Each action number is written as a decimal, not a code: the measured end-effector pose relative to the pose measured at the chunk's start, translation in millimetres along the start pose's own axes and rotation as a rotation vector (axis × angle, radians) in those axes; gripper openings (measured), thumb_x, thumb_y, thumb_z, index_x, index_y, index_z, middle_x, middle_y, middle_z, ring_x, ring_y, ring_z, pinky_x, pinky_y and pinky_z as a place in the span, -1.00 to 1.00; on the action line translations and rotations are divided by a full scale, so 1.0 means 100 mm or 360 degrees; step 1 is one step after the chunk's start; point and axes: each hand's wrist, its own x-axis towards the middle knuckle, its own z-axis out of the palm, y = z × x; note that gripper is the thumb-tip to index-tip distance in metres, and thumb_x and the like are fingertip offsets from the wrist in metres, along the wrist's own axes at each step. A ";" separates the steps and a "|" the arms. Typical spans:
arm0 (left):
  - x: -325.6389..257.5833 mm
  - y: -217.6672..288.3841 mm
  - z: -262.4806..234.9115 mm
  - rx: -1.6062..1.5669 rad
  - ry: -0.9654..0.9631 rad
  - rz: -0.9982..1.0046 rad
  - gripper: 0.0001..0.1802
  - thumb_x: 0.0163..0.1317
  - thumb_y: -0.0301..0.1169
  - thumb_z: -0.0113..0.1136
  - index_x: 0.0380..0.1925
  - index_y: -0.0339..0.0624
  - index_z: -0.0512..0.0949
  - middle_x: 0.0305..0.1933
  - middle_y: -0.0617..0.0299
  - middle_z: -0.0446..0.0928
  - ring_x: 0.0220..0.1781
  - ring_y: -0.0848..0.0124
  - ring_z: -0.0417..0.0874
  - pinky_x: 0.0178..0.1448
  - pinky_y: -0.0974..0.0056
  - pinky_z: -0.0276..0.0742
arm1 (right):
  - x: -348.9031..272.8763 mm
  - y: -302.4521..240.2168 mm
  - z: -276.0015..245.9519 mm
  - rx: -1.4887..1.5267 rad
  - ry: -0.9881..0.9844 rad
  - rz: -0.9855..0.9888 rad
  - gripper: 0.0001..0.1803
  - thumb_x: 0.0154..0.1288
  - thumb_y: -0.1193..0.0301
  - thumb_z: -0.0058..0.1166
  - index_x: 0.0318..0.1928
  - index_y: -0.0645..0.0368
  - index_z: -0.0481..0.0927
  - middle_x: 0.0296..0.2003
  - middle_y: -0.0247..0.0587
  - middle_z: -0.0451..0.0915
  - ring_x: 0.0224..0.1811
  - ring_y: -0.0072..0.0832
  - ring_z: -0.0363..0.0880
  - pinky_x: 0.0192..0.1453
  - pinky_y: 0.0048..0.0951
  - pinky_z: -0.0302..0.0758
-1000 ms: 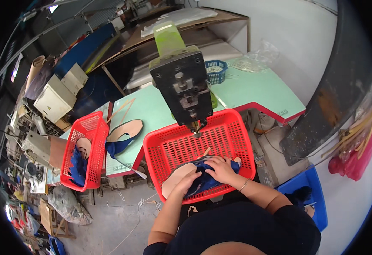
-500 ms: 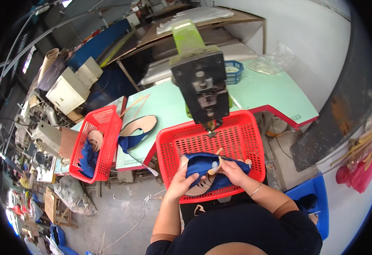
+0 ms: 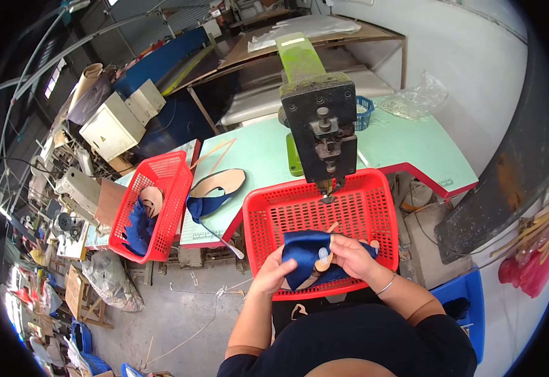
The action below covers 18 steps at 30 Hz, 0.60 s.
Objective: The person assembles blue sandals by attaching white straps to the soles using a green hydraulic press. They repeatedly pick up a sole and strap, align them under the press, operate the lever to secure the attachment, and place the finished unit into a red basket.
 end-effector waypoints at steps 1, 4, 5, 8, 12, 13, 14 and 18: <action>0.00 0.02 0.01 -0.0141 0.0046 0.0003 -0.60 0.20 -0.48 0.09 0.04 -0.34 0.34 -0.08 0.11 0.53 -0.05 0.37 0.56 0.09 0.27 0.44 | 0.00 -0.03 0.04 -0.0135 -0.0044 0.0008 -0.72 0.41 0.38 -0.26 -0.03 0.29 0.42 -0.17 -0.29 0.51 -0.06 -0.52 0.49 0.08 -0.41 0.41; -0.06 0.04 0.05 0.0287 0.0153 0.0218 -0.64 0.15 -0.52 0.15 -0.02 -0.34 0.43 -0.05 0.19 0.52 0.02 0.39 0.50 0.16 0.27 0.37 | 0.00 0.01 -0.04 -0.0158 -0.0199 -0.0040 -0.70 0.40 0.38 -0.23 0.01 0.30 0.42 -0.12 -0.30 0.50 -0.04 -0.57 0.45 0.11 -0.47 0.34; -0.09 0.09 0.15 0.0478 0.0163 0.0333 -0.64 0.14 -0.53 0.16 -0.03 -0.34 0.44 -0.06 0.20 0.53 0.02 0.40 0.50 0.16 0.28 0.36 | 0.01 -0.02 -0.03 -0.0110 -0.0212 -0.0056 -0.70 0.40 0.38 -0.23 0.01 0.30 0.42 -0.11 -0.30 0.50 -0.04 -0.58 0.45 0.11 -0.48 0.34; -0.13 0.04 0.15 0.1246 -0.0020 0.0518 -0.61 0.02 -0.58 0.25 -0.08 -0.29 0.49 -0.07 0.22 0.54 -0.02 0.42 0.52 0.14 0.27 0.38 | 0.05 -0.12 0.06 0.0009 -0.0016 -0.0060 -0.74 0.35 0.43 -0.12 -0.02 0.29 0.44 -0.17 -0.32 0.52 -0.12 -0.63 0.46 0.02 -0.56 0.36; -0.05 -0.29 0.00 0.0289 0.0291 0.0316 -0.59 0.03 -0.55 0.25 -0.05 -0.28 0.45 -0.08 0.22 0.52 -0.04 0.35 0.54 0.09 0.27 0.41 | 0.13 0.08 -0.19 -0.0769 -0.0063 -0.0171 -0.78 0.27 0.47 0.03 -0.09 0.26 0.49 -0.32 -0.42 0.49 -0.30 -0.69 0.43 -0.17 -0.63 0.37; -0.05 -0.30 0.03 -0.0243 0.0453 0.0126 -0.56 0.00 -0.54 0.27 -0.06 -0.27 0.44 -0.08 0.20 0.52 -0.04 0.34 0.54 0.08 0.27 0.41 | 0.12 0.11 -0.20 -0.1023 -0.0108 -0.0205 -0.78 0.26 0.47 0.04 -0.09 0.26 0.49 -0.34 -0.43 0.48 -0.33 -0.70 0.41 -0.19 -0.64 0.37; -0.03 -0.37 -0.02 -0.0170 0.0470 0.0150 -0.57 0.00 -0.52 0.28 -0.08 -0.27 0.44 -0.08 0.19 0.51 -0.03 0.35 0.54 0.08 0.28 0.41 | 0.09 0.12 -0.16 -0.1010 -0.0050 -0.0199 -0.77 0.26 0.50 0.04 -0.08 0.28 0.48 -0.36 -0.48 0.45 -0.34 -0.71 0.37 -0.23 -0.65 0.34; -0.02 -0.65 -0.26 0.0538 0.0605 0.0349 -0.63 -0.01 -0.46 0.33 -0.18 -0.29 0.47 -0.15 0.18 0.55 -0.10 0.40 0.57 0.03 0.31 0.45 | 0.09 0.19 -0.18 -0.0622 -0.0033 -0.0049 -0.76 0.27 0.48 0.03 -0.06 0.28 0.48 -0.32 -0.48 0.45 -0.31 -0.72 0.37 -0.20 -0.63 0.34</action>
